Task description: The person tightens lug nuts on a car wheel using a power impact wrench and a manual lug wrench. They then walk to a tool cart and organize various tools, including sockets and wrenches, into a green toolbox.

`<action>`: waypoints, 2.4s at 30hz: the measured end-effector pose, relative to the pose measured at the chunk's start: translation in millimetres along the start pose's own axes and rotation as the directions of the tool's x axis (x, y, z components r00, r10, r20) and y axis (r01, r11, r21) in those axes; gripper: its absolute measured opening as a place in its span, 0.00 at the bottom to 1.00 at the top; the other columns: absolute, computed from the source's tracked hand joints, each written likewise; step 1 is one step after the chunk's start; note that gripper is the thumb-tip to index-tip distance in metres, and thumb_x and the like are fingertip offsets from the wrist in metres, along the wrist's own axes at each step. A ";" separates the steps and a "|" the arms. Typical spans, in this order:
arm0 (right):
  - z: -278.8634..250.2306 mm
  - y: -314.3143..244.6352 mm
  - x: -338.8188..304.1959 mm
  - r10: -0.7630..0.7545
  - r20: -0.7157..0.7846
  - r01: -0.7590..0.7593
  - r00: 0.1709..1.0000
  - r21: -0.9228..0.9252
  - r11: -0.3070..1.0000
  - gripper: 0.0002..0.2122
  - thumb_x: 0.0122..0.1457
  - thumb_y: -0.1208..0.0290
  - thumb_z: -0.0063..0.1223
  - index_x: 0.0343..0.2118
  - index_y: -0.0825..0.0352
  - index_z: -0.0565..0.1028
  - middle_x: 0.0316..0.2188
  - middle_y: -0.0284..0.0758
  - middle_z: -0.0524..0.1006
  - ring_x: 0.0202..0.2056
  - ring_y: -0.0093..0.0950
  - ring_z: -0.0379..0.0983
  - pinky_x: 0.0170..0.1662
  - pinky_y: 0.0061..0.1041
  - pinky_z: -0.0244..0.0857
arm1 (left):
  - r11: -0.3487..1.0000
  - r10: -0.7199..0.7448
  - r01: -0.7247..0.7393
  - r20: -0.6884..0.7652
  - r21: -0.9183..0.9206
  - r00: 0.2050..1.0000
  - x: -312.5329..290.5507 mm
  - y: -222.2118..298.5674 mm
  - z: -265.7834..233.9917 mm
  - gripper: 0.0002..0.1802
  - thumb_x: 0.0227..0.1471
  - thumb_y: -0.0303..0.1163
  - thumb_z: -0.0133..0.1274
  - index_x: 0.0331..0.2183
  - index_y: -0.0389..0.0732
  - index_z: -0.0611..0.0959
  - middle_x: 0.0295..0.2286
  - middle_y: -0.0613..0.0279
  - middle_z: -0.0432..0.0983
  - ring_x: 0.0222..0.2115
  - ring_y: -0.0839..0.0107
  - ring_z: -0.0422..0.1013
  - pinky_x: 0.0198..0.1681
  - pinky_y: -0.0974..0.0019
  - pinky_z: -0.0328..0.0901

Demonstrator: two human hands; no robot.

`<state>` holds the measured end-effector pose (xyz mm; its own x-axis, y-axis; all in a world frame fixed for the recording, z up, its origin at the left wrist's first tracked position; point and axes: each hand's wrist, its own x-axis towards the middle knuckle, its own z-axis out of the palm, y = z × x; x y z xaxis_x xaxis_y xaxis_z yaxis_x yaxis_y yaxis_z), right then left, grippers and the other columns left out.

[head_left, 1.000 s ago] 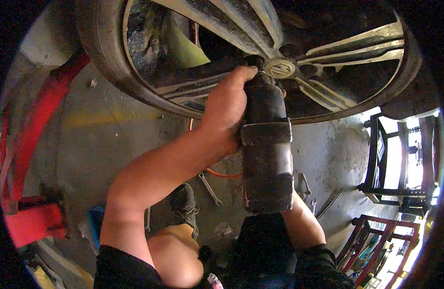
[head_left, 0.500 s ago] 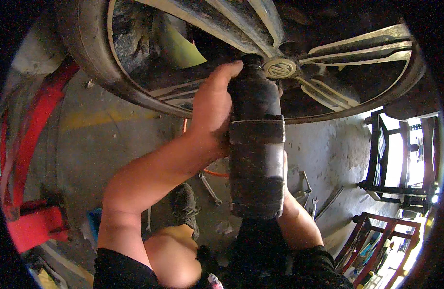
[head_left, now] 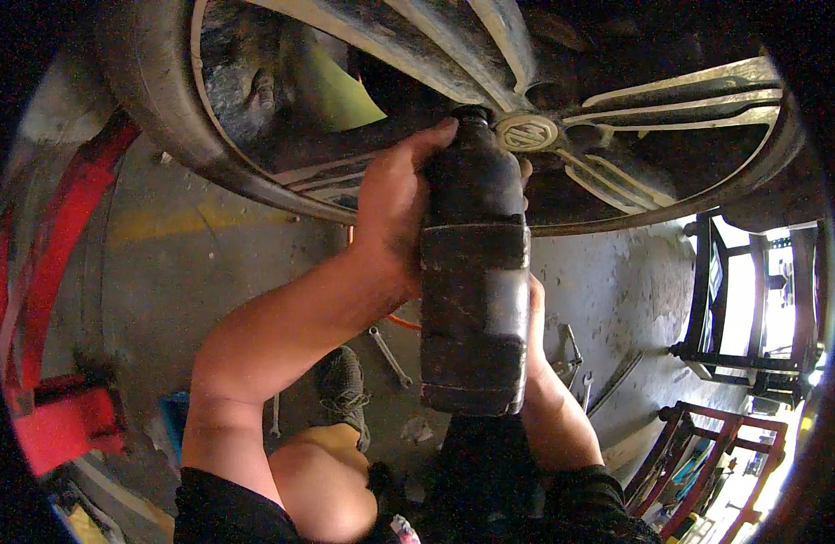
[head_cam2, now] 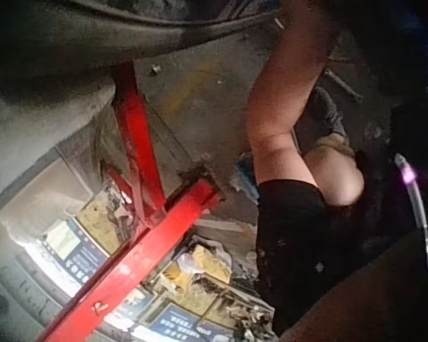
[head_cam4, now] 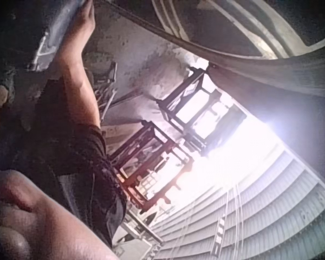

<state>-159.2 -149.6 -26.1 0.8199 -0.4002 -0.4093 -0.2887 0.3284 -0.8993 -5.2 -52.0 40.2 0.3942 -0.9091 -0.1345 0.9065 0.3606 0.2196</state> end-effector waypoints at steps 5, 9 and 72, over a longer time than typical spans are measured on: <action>1.4 0.2 0.6 -0.038 -0.035 0.035 0.999 -0.086 0.996 0.18 0.48 0.80 0.58 0.45 0.66 0.73 0.37 0.38 0.77 0.37 0.31 0.76 0.41 0.27 0.70 | 0.998 -0.045 0.048 0.066 -0.044 0.997 0.5 0.5 -4.7 0.24 0.57 0.48 0.43 0.36 0.35 0.79 0.30 0.48 0.80 0.28 0.59 0.77 0.35 0.56 0.73; 3.8 -5.1 1.3 -0.107 -0.037 0.098 0.994 -0.206 0.974 0.19 0.46 0.80 0.60 0.44 0.66 0.74 0.35 0.38 0.78 0.36 0.32 0.77 0.40 0.27 0.70 | 0.999 -0.009 0.012 0.054 -0.053 0.998 -1.0 -3.6 1.3 0.22 0.56 0.48 0.48 0.35 0.37 0.80 0.27 0.54 0.80 0.26 0.60 0.76 0.33 0.57 0.73; -359.5 327.0 -317.6 0.074 -0.704 -0.694 0.706 -0.667 0.272 0.14 0.50 0.71 0.51 0.39 0.71 0.68 0.41 0.50 0.71 0.45 0.52 0.68 0.47 0.45 0.64 | -0.939 -0.182 -0.090 -0.258 0.331 0.949 -83.9 -67.8 -174.7 0.25 0.50 0.35 0.54 0.50 0.39 0.72 0.46 0.47 0.72 0.48 0.49 0.68 0.50 0.51 0.64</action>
<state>-691.7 -222.6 -245.4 0.2092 -0.8609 -0.4637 -0.9770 -0.2036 -0.0627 -73.3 36.2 -132.3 0.2482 -0.8746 -0.4165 -0.9371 -0.3257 0.1253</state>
